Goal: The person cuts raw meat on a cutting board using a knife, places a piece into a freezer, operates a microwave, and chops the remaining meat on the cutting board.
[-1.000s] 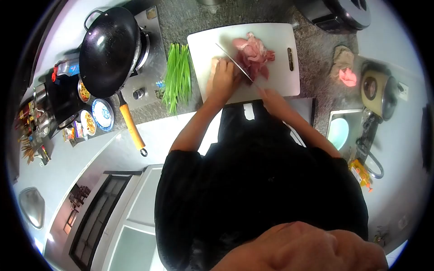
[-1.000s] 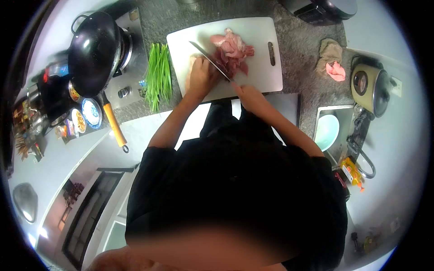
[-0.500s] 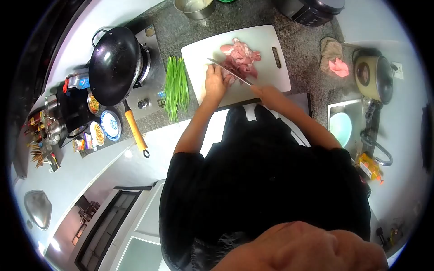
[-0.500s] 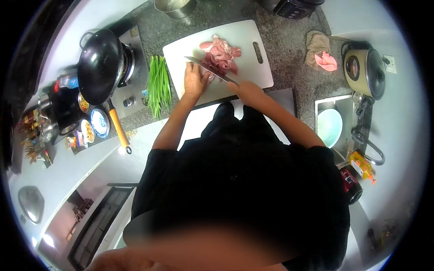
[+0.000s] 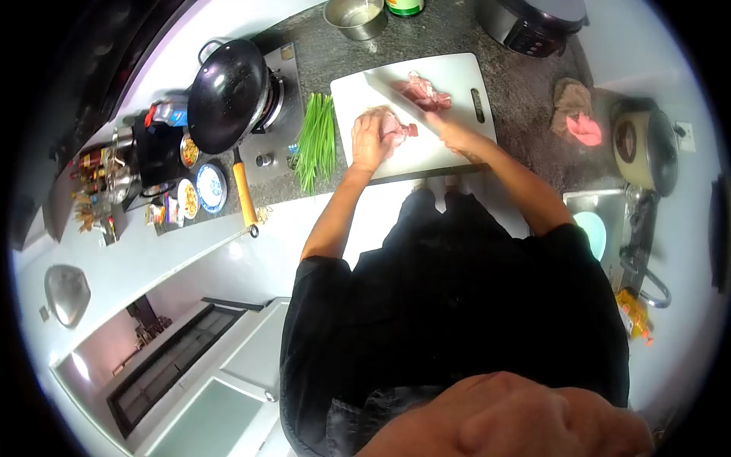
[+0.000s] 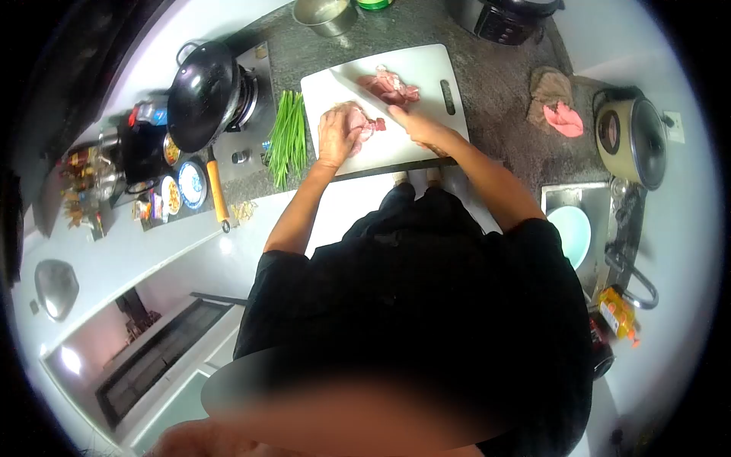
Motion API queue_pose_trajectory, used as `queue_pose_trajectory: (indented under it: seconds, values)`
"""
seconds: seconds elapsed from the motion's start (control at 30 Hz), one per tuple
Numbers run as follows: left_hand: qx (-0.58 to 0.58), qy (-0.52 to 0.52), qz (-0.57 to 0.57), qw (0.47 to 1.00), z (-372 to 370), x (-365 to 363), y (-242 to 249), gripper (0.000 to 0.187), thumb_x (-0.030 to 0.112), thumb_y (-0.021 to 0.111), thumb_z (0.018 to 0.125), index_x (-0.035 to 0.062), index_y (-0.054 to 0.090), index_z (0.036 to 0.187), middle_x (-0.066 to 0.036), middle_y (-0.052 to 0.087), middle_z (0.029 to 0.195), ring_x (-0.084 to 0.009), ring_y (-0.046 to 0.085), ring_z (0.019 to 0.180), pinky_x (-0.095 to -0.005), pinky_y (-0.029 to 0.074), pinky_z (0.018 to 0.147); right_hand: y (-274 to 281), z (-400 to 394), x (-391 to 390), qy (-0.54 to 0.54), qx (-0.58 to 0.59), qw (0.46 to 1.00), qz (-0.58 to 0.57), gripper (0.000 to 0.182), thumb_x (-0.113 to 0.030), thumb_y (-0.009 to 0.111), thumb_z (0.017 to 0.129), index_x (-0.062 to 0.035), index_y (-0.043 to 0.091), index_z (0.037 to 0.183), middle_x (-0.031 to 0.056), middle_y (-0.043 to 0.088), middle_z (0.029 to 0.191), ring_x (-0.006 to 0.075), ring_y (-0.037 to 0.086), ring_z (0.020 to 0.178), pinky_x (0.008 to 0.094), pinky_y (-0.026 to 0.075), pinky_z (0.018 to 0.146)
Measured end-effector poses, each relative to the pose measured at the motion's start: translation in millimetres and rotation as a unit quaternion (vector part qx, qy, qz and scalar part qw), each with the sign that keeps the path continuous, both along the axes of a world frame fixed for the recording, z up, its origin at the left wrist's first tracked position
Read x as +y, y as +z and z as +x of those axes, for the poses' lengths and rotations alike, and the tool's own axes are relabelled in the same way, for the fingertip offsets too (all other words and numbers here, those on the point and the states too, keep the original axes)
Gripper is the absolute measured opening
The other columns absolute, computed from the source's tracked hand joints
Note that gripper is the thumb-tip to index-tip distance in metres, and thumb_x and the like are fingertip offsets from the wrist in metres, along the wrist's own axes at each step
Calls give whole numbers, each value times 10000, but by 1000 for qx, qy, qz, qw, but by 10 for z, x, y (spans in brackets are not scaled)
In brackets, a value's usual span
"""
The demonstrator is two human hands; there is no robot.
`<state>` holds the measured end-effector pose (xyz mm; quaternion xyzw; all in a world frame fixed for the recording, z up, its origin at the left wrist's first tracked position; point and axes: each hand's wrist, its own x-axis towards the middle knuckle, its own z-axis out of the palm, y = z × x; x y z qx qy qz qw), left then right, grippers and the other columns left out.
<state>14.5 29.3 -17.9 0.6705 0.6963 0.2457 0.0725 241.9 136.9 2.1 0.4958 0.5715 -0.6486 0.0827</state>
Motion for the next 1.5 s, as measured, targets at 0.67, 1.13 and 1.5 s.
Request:
queue_pose_trajectory:
  seconds: [0.67,1.13,1.5]
  values:
    - [57,83,-27,995,55,55,-210,277,178,630,844,66,655,1095,-112,653,1028,-330,530,1046,-509,360,978,484,210,-292,120,-3,970,213,696,-557,423,965,83,649,807,277,611,705,441,626,737,483,464,721]
    - [-16,65,-68,995,-27,90,-317,228,57,599,771,56,678,985,-116,653,971,-331,538,1014,-423,399,958,-172,-824,-61,167,-35,958,232,718,-573,397,971,62,672,776,253,629,686,395,657,741,474,488,723]
    - [-112,149,24,982,44,54,-176,210,108,772,692,27,667,855,-136,664,891,-344,554,902,-426,445,847,518,-79,-198,147,-40,971,182,681,-558,423,971,68,658,841,219,632,708,338,637,711,440,472,694]
